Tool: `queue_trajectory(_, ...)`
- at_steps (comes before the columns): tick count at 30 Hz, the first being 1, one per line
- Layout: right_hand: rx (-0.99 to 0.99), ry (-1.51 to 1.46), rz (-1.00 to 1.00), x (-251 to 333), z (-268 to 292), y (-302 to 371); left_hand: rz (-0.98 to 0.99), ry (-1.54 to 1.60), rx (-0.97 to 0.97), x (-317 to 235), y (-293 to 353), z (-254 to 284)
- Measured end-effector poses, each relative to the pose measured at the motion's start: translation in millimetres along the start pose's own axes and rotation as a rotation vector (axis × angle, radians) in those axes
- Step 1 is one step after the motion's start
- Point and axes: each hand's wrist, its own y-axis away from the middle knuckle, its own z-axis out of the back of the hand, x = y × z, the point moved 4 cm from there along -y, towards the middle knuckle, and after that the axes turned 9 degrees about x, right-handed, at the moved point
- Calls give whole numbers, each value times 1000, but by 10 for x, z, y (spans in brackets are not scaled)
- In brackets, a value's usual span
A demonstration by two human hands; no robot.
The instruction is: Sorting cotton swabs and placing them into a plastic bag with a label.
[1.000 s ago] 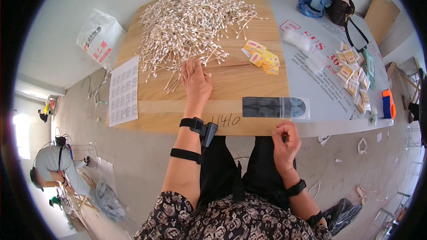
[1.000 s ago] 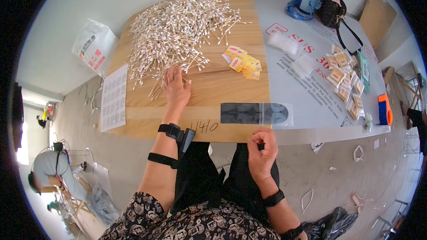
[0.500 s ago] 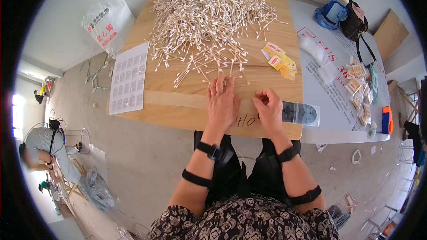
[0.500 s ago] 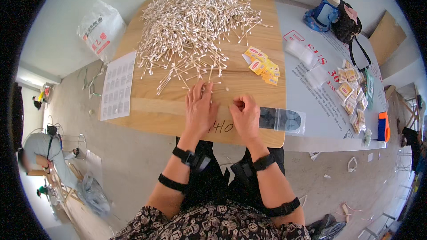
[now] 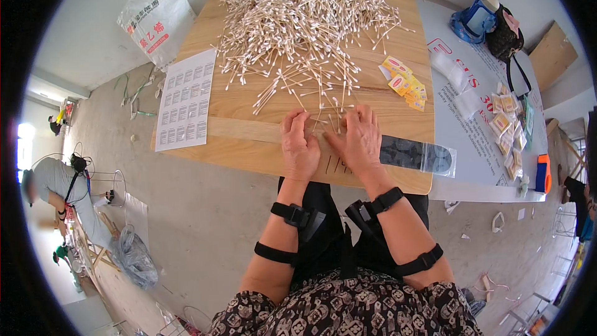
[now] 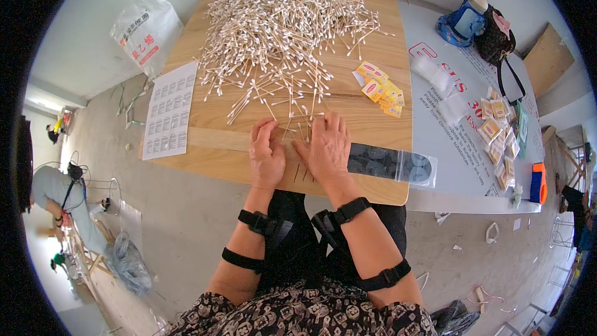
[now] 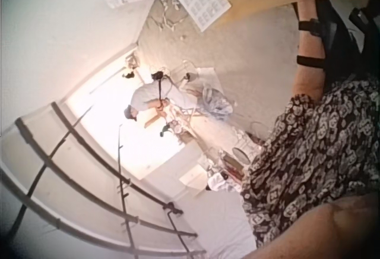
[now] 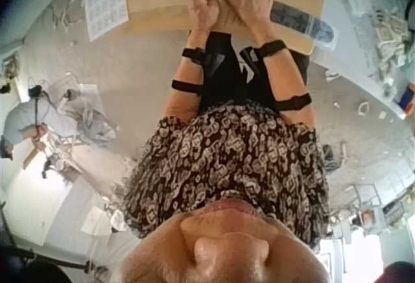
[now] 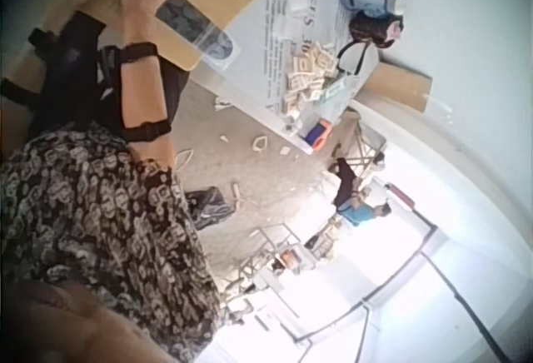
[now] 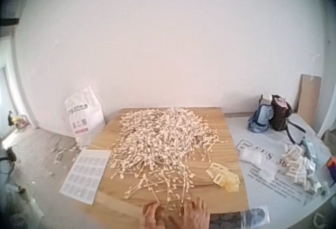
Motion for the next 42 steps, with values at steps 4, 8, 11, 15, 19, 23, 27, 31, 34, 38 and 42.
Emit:
queue_trajectory(4, 23, -85, -6, -171, -2, 118, -54, -111, -30, 57, -27, 7)
queue_trajectory(8, 22, -150, -42, -174, 83, 141, -104, -221, -59, -32, -35, -9)
queue_trajectory(11, -2, -21, 8, -119, 74, 87, -97, -263, -41, -92, -39, -30)
queue_trajectory(15, -41, -12, -35, -191, 79, 107, -47, -361, -23, -110, -85, -31)
queue_trajectory(19, 21, -105, -65, -296, 244, 285, -19, -415, -68, 12, -182, -4)
queue_trajectory(23, 36, -170, -57, -302, 342, 391, 5, -461, -70, 29, -367, 33)
queue_trajectory(27, 16, -192, -17, -345, 374, 407, -237, -392, 29, -347, -443, -46)
queue_trajectory(31, 19, -181, 0, -342, 354, 397, -186, -500, 329, -424, -449, -234)
queue_trajectory(34, 60, -185, 33, -326, 383, 400, -131, -532, 365, -377, -458, -282)
queue_trajectory(38, 119, -178, 10, -284, 376, 342, -144, -512, 361, -332, -422, -296)
queue_trajectory(42, -15, -133, -148, -316, 306, 197, -209, -463, 294, -341, -361, -342)
